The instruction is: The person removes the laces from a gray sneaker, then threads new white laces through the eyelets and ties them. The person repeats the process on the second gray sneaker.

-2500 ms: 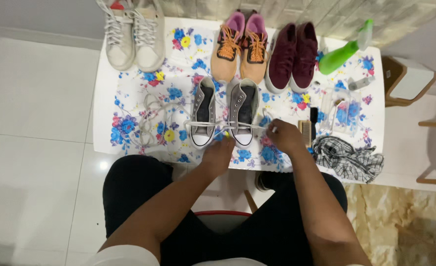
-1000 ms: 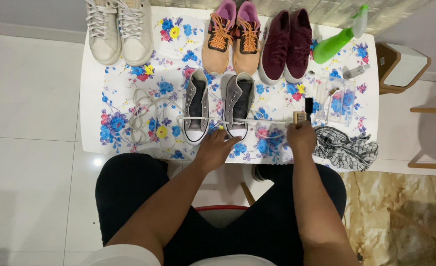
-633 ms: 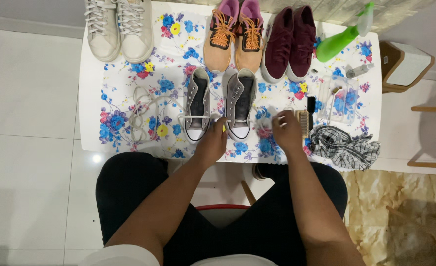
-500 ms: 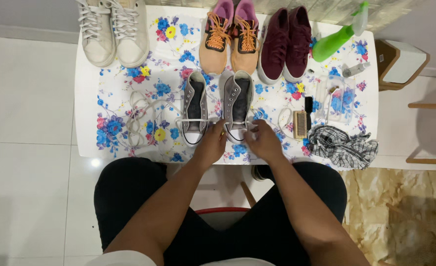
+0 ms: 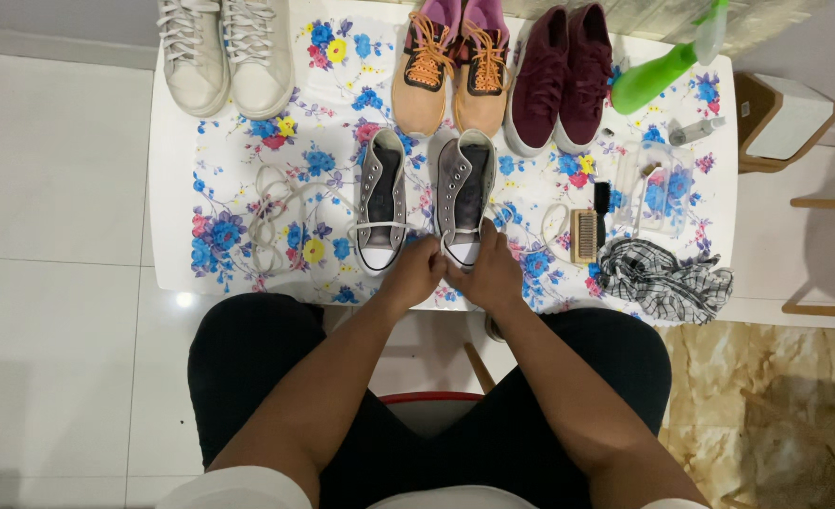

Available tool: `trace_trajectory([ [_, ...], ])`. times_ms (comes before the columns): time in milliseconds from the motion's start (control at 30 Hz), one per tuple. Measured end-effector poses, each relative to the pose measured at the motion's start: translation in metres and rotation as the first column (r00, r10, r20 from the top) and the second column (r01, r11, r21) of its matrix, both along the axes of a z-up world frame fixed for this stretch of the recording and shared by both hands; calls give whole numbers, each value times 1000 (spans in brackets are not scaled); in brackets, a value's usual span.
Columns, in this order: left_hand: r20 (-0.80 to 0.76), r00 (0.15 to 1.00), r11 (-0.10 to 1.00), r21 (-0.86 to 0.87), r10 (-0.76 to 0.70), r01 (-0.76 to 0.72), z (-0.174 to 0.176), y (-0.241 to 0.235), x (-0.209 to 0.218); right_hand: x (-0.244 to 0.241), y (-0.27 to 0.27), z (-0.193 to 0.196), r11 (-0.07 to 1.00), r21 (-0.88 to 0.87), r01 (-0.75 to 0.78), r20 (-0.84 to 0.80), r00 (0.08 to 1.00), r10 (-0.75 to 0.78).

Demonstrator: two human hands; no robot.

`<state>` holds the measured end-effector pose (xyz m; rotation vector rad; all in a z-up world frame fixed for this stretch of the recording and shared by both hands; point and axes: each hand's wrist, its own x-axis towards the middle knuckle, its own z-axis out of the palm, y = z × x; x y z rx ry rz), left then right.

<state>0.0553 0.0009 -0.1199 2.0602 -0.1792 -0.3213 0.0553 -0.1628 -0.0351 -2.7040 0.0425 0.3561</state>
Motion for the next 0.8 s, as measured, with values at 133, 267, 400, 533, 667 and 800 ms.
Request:
trace_trajectory([
  [133, -25, 1000, 995, 103, 18, -16, 24, 4, 1, 4, -2, 2, 1000, 6, 4, -101, 995, -3],
  [267, 35, 999, 1000, 17, -5, 4, 53, 5, -5, 3, 2, 17, 1000, 3, 2, -219, 976, -1],
  [400, -1, 1000, 1000, 4, -7, 7, 43, 3, 0, -1, 6, 29, 999, 35, 28, -233, 972, -19],
  [533, -75, 996, 998, 35, 51, -48, 28, 4, 3, -8, 17, 41, 996, 60, 63, -236, 970, -48],
  [667, -39, 999, 998, 59, -4, 7, 28, 6, 3, -11, 17, 25, 990, 90, 112, -215, 972, -91],
  [800, -2, 1000, 999, 54, 4, -4, 43, 9, 4, -12, 25, 50, 976, 128, 179, -280, 950, -138],
])
